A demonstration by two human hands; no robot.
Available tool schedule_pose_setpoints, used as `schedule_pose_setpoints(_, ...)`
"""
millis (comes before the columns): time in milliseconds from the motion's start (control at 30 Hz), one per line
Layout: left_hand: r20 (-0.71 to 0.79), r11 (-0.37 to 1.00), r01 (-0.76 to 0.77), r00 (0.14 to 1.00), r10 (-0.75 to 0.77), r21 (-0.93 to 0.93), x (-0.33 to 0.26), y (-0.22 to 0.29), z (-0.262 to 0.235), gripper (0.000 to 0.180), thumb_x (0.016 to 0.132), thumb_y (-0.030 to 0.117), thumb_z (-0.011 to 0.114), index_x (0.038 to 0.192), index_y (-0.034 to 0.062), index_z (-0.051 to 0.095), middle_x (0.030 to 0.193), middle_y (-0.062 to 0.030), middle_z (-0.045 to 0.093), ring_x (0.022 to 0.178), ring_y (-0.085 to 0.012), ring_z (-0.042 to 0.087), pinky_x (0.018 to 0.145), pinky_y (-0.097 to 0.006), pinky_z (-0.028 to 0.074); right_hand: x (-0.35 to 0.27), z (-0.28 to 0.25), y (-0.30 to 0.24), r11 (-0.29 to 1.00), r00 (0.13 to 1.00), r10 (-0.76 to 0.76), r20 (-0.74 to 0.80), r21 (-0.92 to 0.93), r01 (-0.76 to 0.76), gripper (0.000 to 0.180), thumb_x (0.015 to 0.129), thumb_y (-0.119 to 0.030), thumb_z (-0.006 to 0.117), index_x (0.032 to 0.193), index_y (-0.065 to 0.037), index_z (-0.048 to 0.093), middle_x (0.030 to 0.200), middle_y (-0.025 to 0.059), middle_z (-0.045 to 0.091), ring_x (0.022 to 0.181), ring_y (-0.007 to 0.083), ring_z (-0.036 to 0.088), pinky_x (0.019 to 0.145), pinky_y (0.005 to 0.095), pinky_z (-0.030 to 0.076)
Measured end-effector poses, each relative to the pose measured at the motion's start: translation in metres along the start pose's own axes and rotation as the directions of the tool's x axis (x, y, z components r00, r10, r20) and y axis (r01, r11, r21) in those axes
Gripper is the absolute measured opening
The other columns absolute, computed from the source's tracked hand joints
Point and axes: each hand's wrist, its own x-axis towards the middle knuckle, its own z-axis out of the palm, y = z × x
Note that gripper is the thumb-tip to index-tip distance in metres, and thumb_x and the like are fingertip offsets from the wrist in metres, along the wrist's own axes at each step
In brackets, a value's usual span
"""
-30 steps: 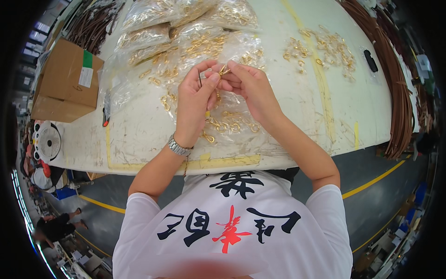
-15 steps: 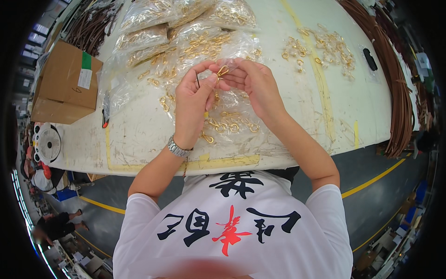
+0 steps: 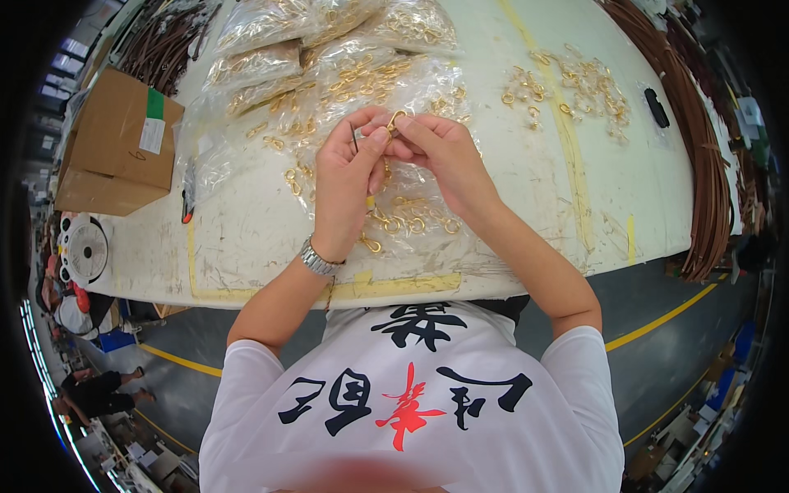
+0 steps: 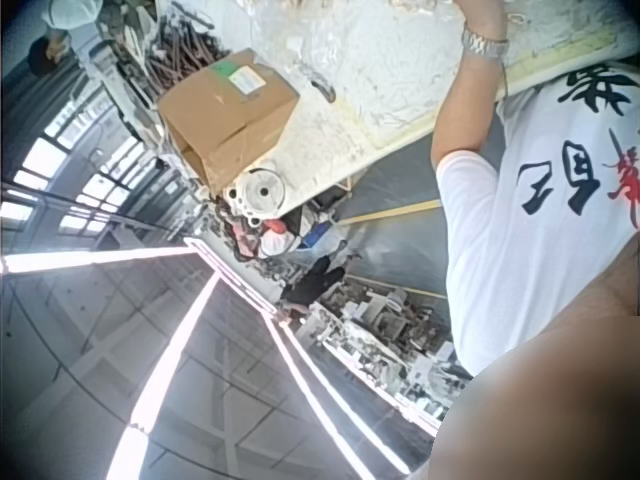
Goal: Inspecting and manually assembling small gold-colored metal hardware rings at a workshop table.
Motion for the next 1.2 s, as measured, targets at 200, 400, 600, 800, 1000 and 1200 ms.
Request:
schedule_pose_setpoints(200, 0.087, 0.996, 0.081, 0.993, -0.085, 0.045, 0.006, 0.003, -0.008, 0.034, 0.106, 0.014, 0.063, 0.136, -0.0009, 0.059, 0.084, -0.0077, 0.076, 0.056, -0.0007, 0.048, 0.05, -0.018, 0.035, 0.002, -0.008, 0.008, 0.998, 0.998, 0.021, 0.065, -0.059, -0.018, 0.032, 0.109, -0.027, 0.059, 0.113, 0.001, 0.073, 0.111, 0.0101, 0.077, 0.1, 0.0137, 0.072, 0.096, 0.032, 0.057)
schedule_pose_setpoints(400, 0.209, 0.986, 0.064, 0.973, -0.096, 0.155, 0.024, 0.026, -0.038, 0.03, 0.106, 0.014, 0.063, 0.132, -0.0001, 0.067, 0.077, 0.0007, 0.065, 0.055, 0.0004, 0.043, 0.047, -0.017, 0.028, 0.002, 0.001, -0.018, 0.999, 0.995, 0.004, 0.099, -0.038, 0.0, 0.03, 0.109, -0.028, 0.058, 0.109, -0.001, 0.071, 0.099, 0.0085, 0.076, 0.091, 0.0143, 0.073, 0.088, 0.0306, 0.059)
schedule_pose_setpoints(600, 0.205, 0.975, 0.159, 0.96, -0.189, 0.153, 0.023, 0.018, -0.034, 0.017, 0.102, 0.018, 0.07, 0.111, 0.0032, 0.072, 0.075, 0.0055, 0.06, 0.057, 0.0023, 0.041, 0.048, -0.017, 0.026, 0.003, -0.019, -0.02, 0.944, 0.926, 0.214, 0.311, -0.309, -0.115, 0.032, 0.11, -0.029, 0.057, 0.105, 0.0, 0.071, 0.092, 0.0074, 0.075, 0.081, 0.0134, 0.072, 0.077, 0.0275, 0.06)
schedule_pose_setpoints(800, 0.084, 0.967, 0.044, 0.994, -0.067, 0.251, 0.018, 0.013, -0.026, 0.012, 0.1, 0.015, 0.073, 0.105, 0.0048, 0.071, 0.075, 0.0047, 0.064, 0.056, 0.0015, 0.041, 0.049, -0.019, 0.025, -0.004, -0.001, -0.022, 0.898, 0.971, 0.058, 0.23, -0.438, 0.05, 0.033, 0.109, -0.031, 0.059, 0.104, -0.001, 0.072, 0.091, 0.0058, 0.074, 0.077, 0.0122, 0.07, 0.074, 0.0265, 0.058)
schedule_pose_setpoints(1000, 0.17, 0.999, -0.019, 0.985, 0.012, 0.04, 0.017, 0.006, -0.026, 0.012, 0.1, 0.012, 0.073, 0.109, 0.0035, 0.073, 0.077, 0.0037, 0.068, 0.055, 0.0005, 0.041, 0.049, -0.02, 0.026, 0.003, -0.02, -0.027, 0.933, 0.858, 0.297, 0.42, 0.063, -0.354, 0.031, 0.108, -0.029, 0.062, 0.114, -0.001, 0.073, 0.087, 0.0002, 0.07, 0.071, 0.0085, 0.063, 0.069, 0.0238, 0.053)
schedule_pose_setpoints(1200, 0.265, 0.998, 0.023, 0.963, -0.039, 0.062, 0.024, 0.004, -0.036, 0.014, 0.1, 0.01, 0.072, 0.113, 0.0036, 0.074, 0.081, 0.0033, 0.069, 0.057, -0.0002, 0.043, 0.05, -0.019, 0.029, 0.009, -0.03, -0.015, 0.893, 0.836, 0.33, 0.439, 0.143, -0.427, 0.03, 0.105, -0.029, 0.067, 0.113, -0.001, 0.075, 0.083, -0.0024, 0.068, 0.068, 0.0061, 0.059, 0.064, 0.0225, 0.049)
